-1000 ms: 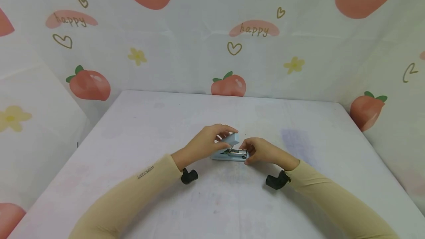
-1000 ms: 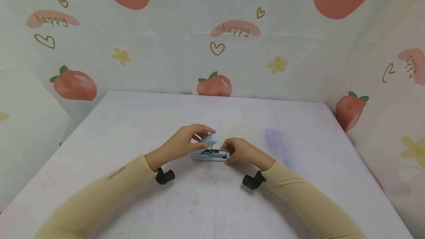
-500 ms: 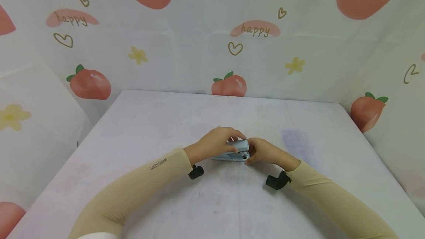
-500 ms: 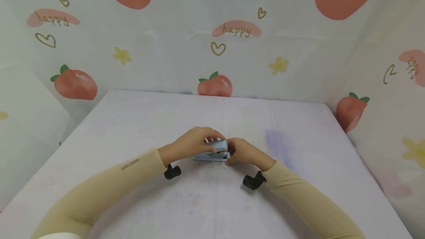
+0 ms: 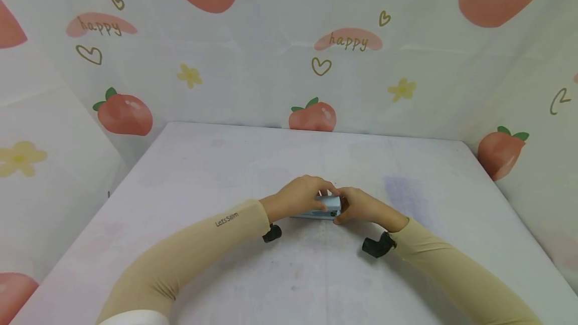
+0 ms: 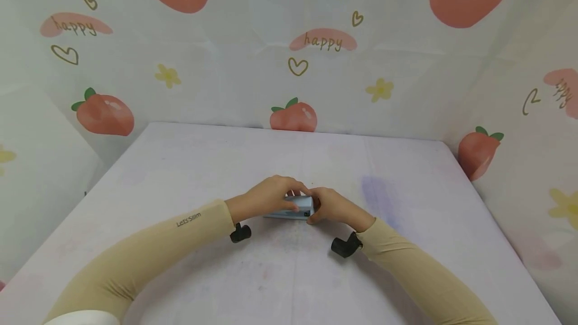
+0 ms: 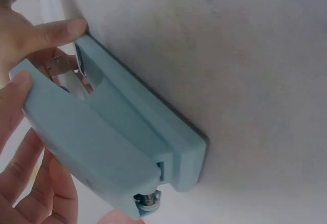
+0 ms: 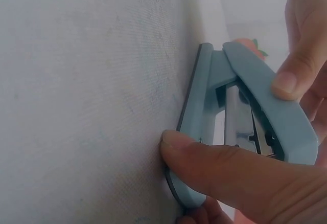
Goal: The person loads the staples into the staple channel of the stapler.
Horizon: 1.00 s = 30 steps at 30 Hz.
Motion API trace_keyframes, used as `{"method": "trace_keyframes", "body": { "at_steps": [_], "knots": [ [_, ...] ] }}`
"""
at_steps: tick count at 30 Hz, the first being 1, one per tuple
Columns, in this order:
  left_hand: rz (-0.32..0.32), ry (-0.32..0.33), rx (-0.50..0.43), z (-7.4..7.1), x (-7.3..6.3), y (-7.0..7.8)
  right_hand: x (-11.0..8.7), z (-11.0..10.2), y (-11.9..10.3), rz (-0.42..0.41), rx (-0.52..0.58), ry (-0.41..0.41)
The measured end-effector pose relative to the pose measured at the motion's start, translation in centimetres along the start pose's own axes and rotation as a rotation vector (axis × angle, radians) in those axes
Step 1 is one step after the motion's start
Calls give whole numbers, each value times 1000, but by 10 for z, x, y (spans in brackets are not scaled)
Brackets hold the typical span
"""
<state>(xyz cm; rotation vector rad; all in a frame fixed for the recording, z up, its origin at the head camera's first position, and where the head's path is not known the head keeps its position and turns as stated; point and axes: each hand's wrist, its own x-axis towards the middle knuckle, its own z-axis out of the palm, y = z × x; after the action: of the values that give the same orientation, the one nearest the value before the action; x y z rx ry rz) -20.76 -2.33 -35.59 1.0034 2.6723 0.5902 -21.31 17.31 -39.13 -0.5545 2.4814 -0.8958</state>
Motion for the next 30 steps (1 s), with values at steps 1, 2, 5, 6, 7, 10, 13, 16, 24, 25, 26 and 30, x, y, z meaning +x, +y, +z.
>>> {"method": "trace_keyframes", "body": {
  "at_steps": [1, 2, 5, 6, 7, 10, 13, 16, 24, 25, 26, 30],
  "knots": [
    [-2, -1, -3, 0, 0, 0, 0, 0, 0, -4, -3, -1],
    [-5, -2, -7, 0, 0, 0, 0, 0, 0, 1, 1, 2],
    [-13, -7, -14, -1, -1, 2, 0, 0, 0, -3, -4, 4],
    [-17, -9, -16, -2, -1, 2, 0, 0, 0, -7, -8, 3],
    [-21, -10, -17, -2, -1, 2, 0, 0, 0, -14, -14, 2],
    [-32, -17, -20, -2, -1, 3, 0, 0, 0, -9, -11, 4],
    [-36, -22, -21, -1, 0, 3, 0, 0, 1, -11, -8, 1],
    [-41, -27, -20, -1, 0, 3, 1, 0, 1, -11, -1, 2],
    [-30, -33, 5, -2, 0, 5, 1, 0, 1, -24, 3, 2],
    [-30, -32, 7, -2, 0, 5, 1, 0, 1, -21, 7, 1],
    [-29, -30, 8, -2, 0, 5, 1, 0, 1, -19, 8, 3],
    [-35, -31, 10, -2, -1, 5, 1, 0, 1, -22, 9, 1]
  ]
}}
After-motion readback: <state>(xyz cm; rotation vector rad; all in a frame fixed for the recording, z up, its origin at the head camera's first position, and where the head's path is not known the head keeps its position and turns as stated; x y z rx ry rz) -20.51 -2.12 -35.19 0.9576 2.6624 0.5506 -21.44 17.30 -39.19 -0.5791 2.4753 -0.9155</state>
